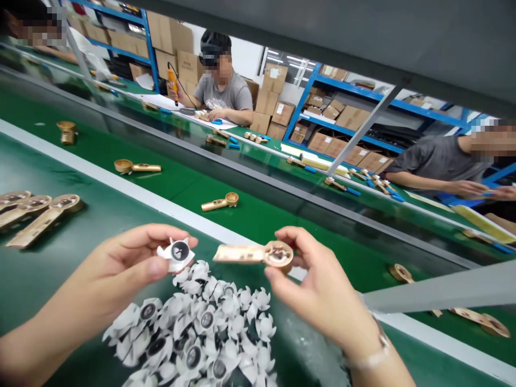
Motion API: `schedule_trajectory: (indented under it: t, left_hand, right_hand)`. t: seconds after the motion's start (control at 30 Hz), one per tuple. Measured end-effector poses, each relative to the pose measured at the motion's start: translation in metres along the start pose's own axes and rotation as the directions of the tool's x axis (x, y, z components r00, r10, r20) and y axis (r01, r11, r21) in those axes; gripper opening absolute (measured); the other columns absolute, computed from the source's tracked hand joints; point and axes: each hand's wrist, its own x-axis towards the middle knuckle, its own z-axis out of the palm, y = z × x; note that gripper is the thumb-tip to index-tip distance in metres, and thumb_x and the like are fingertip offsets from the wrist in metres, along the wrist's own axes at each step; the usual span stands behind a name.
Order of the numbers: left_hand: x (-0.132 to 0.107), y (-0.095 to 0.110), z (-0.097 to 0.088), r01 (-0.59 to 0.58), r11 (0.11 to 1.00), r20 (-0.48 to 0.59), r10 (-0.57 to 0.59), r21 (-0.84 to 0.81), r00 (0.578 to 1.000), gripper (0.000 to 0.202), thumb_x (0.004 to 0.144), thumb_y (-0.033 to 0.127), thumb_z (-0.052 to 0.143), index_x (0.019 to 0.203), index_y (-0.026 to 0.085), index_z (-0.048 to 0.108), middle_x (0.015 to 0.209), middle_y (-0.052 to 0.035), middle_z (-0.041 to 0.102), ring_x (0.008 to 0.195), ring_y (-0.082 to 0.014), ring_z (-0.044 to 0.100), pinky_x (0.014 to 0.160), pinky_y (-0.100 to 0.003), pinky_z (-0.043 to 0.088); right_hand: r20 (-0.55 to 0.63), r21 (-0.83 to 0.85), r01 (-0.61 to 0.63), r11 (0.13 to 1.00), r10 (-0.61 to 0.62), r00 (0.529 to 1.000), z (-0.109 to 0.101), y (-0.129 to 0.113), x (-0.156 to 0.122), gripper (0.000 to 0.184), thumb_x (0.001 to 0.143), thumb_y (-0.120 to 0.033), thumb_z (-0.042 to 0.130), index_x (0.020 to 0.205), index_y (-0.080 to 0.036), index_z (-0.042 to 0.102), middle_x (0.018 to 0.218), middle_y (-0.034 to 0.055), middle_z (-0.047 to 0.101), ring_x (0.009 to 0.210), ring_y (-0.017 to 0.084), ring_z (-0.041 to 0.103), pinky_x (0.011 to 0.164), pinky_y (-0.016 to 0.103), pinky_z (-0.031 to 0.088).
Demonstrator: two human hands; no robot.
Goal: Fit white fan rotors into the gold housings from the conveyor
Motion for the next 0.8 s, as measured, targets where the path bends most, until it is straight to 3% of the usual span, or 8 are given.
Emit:
schedule_trajectory:
  t: [0.1,0.23,0.33,0.53,0.7,0.8]
  left_hand:
    - [-0.004,0.001,0.005,-0.016,0.998,0.011,0.016,-0.065,1.0,0.028,0.08,0.022,0.082,0.106,0.028,0.074,0.102,-0.0001,0.077,0.085,-0.0084,0.069,0.072,-0.01,0.056]
    - [-0.007,-0.002,0.013,0.045,0.993,0.094,-0.036,-0.105,0.995,0.033,0.071,0.011,0.086,0.1,0.025,0.078,0.095,-0.0019,0.08,0.076,-0.0132,0.074,0.069,-0.019,0.062]
    - [-0.008,-0.003,0.016,-0.07,0.998,0.094,0.07,0.001,0.993,0.041,0.064,0.007,0.09,0.098,0.028,0.082,0.096,-0.0016,0.08,0.08,-0.0157,0.076,0.075,-0.02,0.063]
    - [-0.01,-0.006,0.014,-0.28,0.942,0.114,0.262,0.186,0.958,0.051,0.063,0.01,0.091,0.105,0.036,0.08,0.101,0.0019,0.08,0.085,-0.0138,0.075,0.075,-0.015,0.06]
    - [-0.008,-0.007,0.012,-0.368,0.879,0.145,0.339,0.305,0.93,0.051,0.064,0.015,0.091,0.109,0.034,0.078,0.102,0.0016,0.08,0.087,-0.0145,0.075,0.077,-0.017,0.059]
    - [-0.006,-0.008,0.013,-0.379,0.857,0.145,0.35,0.349,0.926,0.047,0.065,0.019,0.091,0.108,0.033,0.079,0.102,0.0012,0.081,0.087,-0.0153,0.076,0.079,-0.018,0.058]
  right_hand:
    - [-0.083,0.325,-0.003,0.946,0.031,0.996,0.017,-0.039,-0.027,0.043,0.079,-0.017,0.074,0.115,-0.029,0.056,0.102,0.0007,0.072,0.088,0.016,0.074,0.077,0.02,0.061]
    - [0.006,0.578,-0.102,0.81,0.12,0.993,0.033,-0.057,-0.039,0.047,0.082,-0.022,0.077,0.126,-0.034,0.063,0.124,0.0051,0.071,0.096,0.02,0.076,0.078,0.024,0.064]
    - [0.059,0.599,-0.111,0.793,0.094,0.994,0.04,-0.058,-0.036,0.048,0.08,-0.025,0.081,0.125,-0.033,0.067,0.134,0.0078,0.066,0.102,0.025,0.075,0.079,0.027,0.065]
    - [0.096,0.723,-0.089,0.685,0.028,0.995,0.05,-0.054,-0.033,0.053,0.081,-0.012,0.078,0.126,-0.038,0.064,0.125,0.0026,0.072,0.1,0.02,0.076,0.083,0.024,0.063]
    - [0.11,0.668,-0.08,0.74,0.009,0.994,0.048,-0.053,-0.031,0.057,0.081,-0.012,0.078,0.126,-0.045,0.065,0.131,-0.001,0.068,0.099,0.018,0.076,0.081,0.021,0.063]
    - [0.062,0.553,-0.003,0.833,-0.037,0.997,0.046,-0.053,-0.028,0.056,0.083,-0.018,0.077,0.13,-0.046,0.063,0.133,-0.0012,0.066,0.103,0.018,0.075,0.083,0.021,0.063]
